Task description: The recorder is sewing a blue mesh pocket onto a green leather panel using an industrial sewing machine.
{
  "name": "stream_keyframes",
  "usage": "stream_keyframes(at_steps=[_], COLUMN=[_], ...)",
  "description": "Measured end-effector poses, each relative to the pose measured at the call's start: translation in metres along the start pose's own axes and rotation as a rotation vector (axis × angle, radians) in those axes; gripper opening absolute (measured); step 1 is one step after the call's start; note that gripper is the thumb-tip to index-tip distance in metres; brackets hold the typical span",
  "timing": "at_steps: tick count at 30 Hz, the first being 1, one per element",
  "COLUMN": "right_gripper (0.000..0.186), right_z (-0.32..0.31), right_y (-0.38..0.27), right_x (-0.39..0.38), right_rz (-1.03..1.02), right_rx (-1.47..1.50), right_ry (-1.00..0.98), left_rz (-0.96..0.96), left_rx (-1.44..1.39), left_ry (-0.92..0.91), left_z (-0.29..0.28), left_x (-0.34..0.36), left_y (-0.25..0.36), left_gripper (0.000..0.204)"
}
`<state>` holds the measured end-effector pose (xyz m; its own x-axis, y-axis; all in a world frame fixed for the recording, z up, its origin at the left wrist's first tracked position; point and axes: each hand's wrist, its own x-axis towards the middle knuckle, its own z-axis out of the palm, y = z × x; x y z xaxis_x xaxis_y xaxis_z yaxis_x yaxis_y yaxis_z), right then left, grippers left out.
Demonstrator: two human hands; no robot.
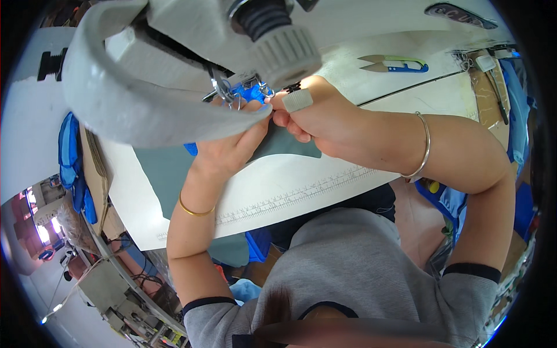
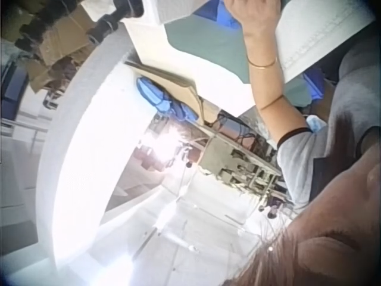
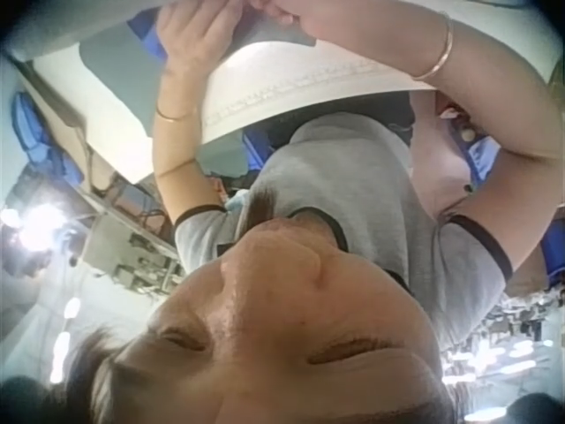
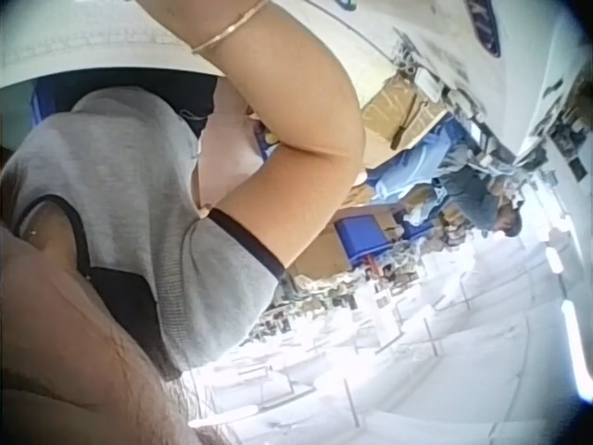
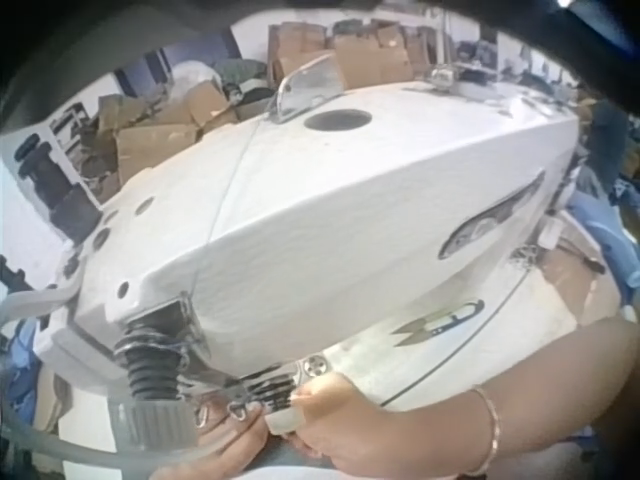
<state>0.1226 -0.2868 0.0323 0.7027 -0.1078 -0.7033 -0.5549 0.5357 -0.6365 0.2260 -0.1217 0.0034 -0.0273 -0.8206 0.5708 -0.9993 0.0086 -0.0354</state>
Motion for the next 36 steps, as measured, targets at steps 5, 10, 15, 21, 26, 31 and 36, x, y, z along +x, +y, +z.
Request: stream_keyframes(at_steps=[5,10,15,21,26,31,36], right_gripper=[0.019,0.014,0.013,0.012,0.028,0.024,0.033], right_z=[0.001,-0.004,-0.022,-0.053,-0.053,-0.065,-0.109], right_y=[0.003,0.004,0.003,0.038,0.046,0.035,0.003], right_x=[0.008,0.015,0.020,0.005,0.011,-0.004,-0.032], right_rz=[-0.046,-0.232,-0.605,-1.469,-1.625,-1.589,-1.410], right_rx=[-0.184,-0.525,-1.120,-1.588,-1.381,-1.450,-1.607], right_ry=[0.005,0.035,-0.040,0.013,0.074,0.052,0.425], left_rz=[-0.145,-0.268,-0.274,-0.180,-0.180,-0.179,-0.212], left_rx=[-0.121,-0.029,-0.094,-0.124,-0.080,0.145,0.172], left_ry=[0.091,-0.113,-0.104,-0.024,-0.106,-0.083,-0.068], left_z=[0.002,-0.005,0.001,0.006,-0.004,-0.001,-0.001], left_x=[-0.002,-0.002,0.001,-0.004,-0.005,0.005,0.002], left_y=[0.004,0.009,0.010,0.005,0.006,0.026,0.029], left_gripper=[0.030,0.023,0.021,0.019,0.019,0.026,0.027])
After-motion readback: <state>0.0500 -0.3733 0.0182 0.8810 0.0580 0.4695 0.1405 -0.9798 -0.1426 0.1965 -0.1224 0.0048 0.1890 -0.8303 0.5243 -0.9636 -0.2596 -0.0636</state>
